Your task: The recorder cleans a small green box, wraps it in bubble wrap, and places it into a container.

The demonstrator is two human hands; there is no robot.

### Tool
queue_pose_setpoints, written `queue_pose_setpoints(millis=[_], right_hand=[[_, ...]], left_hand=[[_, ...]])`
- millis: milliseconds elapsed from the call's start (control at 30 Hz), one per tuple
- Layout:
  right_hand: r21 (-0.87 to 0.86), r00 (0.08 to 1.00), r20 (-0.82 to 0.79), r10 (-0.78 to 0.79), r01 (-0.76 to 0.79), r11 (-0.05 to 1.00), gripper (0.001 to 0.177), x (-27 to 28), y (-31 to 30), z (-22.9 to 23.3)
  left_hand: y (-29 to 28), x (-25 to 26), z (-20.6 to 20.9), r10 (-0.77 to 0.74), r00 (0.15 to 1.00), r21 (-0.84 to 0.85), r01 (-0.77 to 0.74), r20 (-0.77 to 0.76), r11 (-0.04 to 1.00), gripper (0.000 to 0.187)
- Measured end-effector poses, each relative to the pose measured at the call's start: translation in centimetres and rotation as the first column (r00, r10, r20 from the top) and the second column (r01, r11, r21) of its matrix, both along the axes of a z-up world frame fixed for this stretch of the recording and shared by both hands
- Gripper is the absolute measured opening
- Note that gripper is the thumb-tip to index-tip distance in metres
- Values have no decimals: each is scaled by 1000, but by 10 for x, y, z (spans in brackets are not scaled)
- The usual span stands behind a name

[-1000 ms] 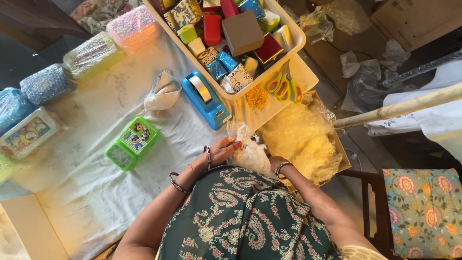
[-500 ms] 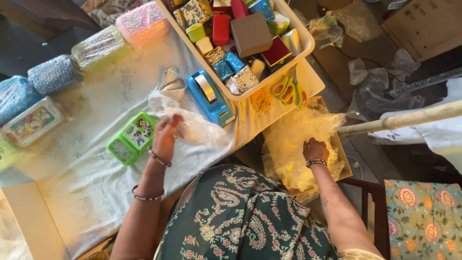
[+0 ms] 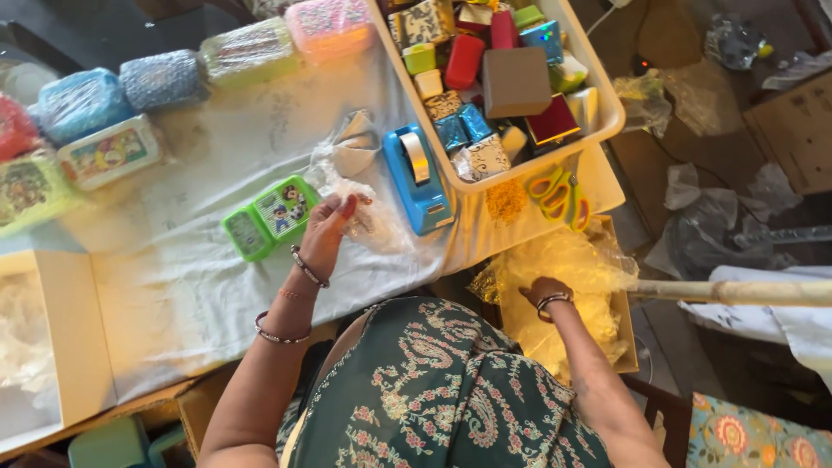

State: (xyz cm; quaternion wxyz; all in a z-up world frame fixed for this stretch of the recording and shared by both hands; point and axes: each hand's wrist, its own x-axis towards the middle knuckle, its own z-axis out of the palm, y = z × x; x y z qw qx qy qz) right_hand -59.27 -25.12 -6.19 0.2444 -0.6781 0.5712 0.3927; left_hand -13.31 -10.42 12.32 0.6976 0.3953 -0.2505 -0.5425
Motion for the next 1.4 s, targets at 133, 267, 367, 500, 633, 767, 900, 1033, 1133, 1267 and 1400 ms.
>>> queue_pose_setpoints(millis=[133, 267, 367, 500, 633, 767, 900, 1033, 1133, 1267, 1400], right_hand=[[-10, 877, 426, 223, -242, 970, 60, 51, -13, 63], [128, 447, 894, -33, -183, 975, 52, 126, 5, 152], [191, 229, 964, -137, -233, 953, 69, 178, 20, 168], [680, -3, 710, -705, -261, 686, 79, 236, 48, 158], [768, -116, 538, -835, -340, 542, 67, 259, 44, 138], [740, -308, 654, -691, 71, 669, 29, 258, 15, 130], [698, -401, 675, -619, 75, 712, 25, 264, 15, 173], [610, -383, 750, -540, 84, 788, 27, 295, 38, 177], [594, -352, 785, -510, 191, 781, 21, 320, 57, 176], [491, -278, 861, -425, 238, 838, 21, 344, 79, 180], [377, -239, 917, -320, 253, 891, 22, 360, 92, 195]], left_hand=[[6, -12, 25, -48, 973, 108, 24, 224, 994, 30], [12, -26, 22, -123, 991, 32, 121, 48, 992, 32], [19, -35, 25, -175, 980, 19, 177, -96, 984, 30], [34, -32, 28, -248, 950, -18, 249, -191, 968, 25], [50, -1, 53, -256, 965, -15, 255, -63, 967, 25], [74, 50, 32, -29, 970, 49, 18, 240, 999, 27], [96, 100, 17, 233, 909, 104, -284, 346, 953, 24], [120, 131, 18, 258, 884, 103, -320, 389, 942, 21], [139, 157, 13, 290, 889, 52, -328, 356, 943, 18], [160, 187, -14, 330, 854, 7, -364, 401, 932, 16], [174, 198, 5, 407, 834, -19, -432, 373, 902, 17]])
